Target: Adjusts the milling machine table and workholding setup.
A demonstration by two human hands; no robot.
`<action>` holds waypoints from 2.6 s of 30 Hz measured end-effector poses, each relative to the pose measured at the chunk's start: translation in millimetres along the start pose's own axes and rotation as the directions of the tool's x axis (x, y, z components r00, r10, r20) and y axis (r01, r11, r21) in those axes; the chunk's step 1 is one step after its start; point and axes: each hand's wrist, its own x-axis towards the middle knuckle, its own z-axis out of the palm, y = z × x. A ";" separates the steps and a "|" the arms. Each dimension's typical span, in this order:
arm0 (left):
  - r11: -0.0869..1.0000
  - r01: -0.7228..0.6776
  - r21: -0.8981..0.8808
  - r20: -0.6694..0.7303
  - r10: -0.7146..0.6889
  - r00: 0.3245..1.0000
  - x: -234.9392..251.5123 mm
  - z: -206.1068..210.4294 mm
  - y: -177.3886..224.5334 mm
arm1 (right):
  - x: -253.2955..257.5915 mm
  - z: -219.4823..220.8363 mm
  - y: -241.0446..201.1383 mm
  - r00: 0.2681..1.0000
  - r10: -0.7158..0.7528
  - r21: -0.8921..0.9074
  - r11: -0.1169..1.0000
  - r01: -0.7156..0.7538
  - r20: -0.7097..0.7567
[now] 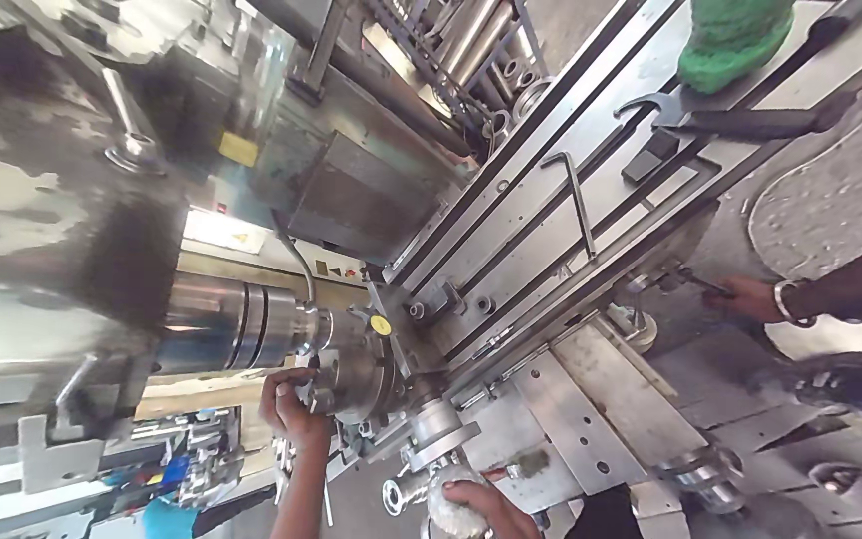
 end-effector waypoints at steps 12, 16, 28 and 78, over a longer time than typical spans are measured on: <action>1.000 0.002 0.004 0.001 -0.002 1.000 -0.4 -0.9 -0.7 | 7.5 2.5 3.7 1.000 -0.005 0.001 1.000 0.005 0.003; 1.000 0.005 -0.001 -0.002 -0.005 1.000 -0.7 -1.1 -0.3 | 9.2 4.3 4.3 1.000 0.003 0.004 1.000 -0.003 0.002; 1.000 -0.019 0.014 0.017 0.019 1.000 -0.5 -2.2 -0.8 | 17.3 5.5 3.7 1.000 0.002 0.015 1.000 -0.002 0.007; 0.933 -0.222 0.282 0.282 0.141 0.949 -2.4 -3.8 6.6 | 112.2 -0.3 21.7 0.919 -0.024 0.134 0.988 0.083 -0.393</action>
